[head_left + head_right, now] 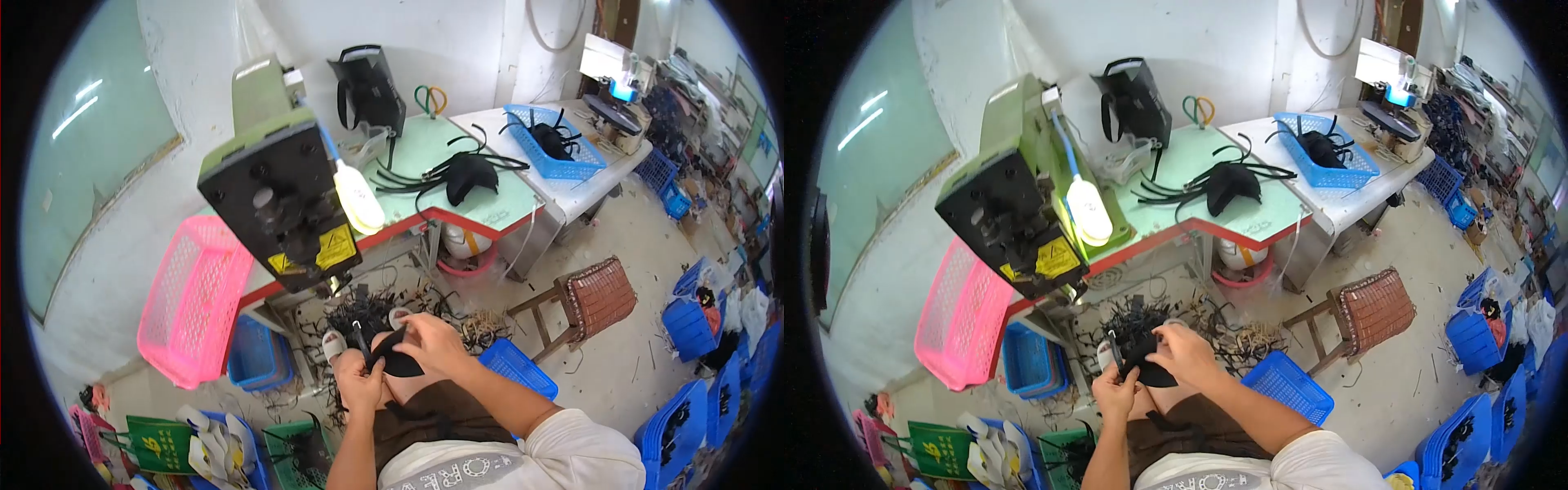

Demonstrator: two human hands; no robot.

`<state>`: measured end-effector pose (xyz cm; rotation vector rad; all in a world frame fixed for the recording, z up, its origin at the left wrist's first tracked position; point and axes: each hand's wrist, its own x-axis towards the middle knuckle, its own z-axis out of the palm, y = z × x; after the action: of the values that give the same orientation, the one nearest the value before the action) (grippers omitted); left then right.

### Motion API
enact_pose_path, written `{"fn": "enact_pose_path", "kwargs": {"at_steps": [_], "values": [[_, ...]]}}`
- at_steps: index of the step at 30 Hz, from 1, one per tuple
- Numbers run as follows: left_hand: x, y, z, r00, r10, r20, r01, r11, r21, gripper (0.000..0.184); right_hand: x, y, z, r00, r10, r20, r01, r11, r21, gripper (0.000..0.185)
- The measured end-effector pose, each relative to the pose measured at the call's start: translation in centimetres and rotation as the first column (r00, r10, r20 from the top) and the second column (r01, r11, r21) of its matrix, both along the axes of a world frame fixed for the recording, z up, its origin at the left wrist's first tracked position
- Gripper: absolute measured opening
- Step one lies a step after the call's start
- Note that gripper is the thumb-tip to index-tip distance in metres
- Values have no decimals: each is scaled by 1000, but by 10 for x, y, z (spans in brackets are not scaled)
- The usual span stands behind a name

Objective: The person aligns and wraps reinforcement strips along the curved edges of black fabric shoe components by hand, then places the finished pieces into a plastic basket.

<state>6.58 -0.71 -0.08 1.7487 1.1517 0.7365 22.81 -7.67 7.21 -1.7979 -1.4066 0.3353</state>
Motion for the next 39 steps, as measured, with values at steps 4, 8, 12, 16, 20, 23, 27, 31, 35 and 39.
{"fn": "enact_pose_path", "kwargs": {"at_steps": [4,8,12,16,20,23,27,31,35,39], "values": [[34,-11,39,954,38,298,18,983,-185,15,-12,-11,8,991,-40,-128,57,990,128,45],[57,-29,73,867,-446,222,444,894,64,61,5,-10,6,987,-110,-115,141,940,311,53],[64,-37,107,830,-554,61,502,791,349,74,57,-11,39,748,176,-640,-153,984,91,30],[53,-42,98,869,-492,52,434,809,396,60,142,16,91,999,28,44,-36,981,192,21],[19,-34,52,925,-379,26,372,917,143,51,266,92,124,980,-3,201,-32,985,169,28],[-23,-6,22,936,-46,350,37,999,33,48,314,136,103,970,-17,241,4,999,53,30],[-100,45,58,599,644,477,-667,730,-147,43,320,161,77,905,-59,421,156,967,-200,40],[-246,119,54,350,679,645,-702,646,-299,60,301,147,83,965,-41,259,149,897,-417,81],[-225,128,111,465,657,593,-692,688,-219,62,290,122,97,972,-13,233,140,833,-536,96],[-249,184,108,510,721,469,-359,673,-646,59,293,108,92,987,32,160,60,838,-542,100]]}}
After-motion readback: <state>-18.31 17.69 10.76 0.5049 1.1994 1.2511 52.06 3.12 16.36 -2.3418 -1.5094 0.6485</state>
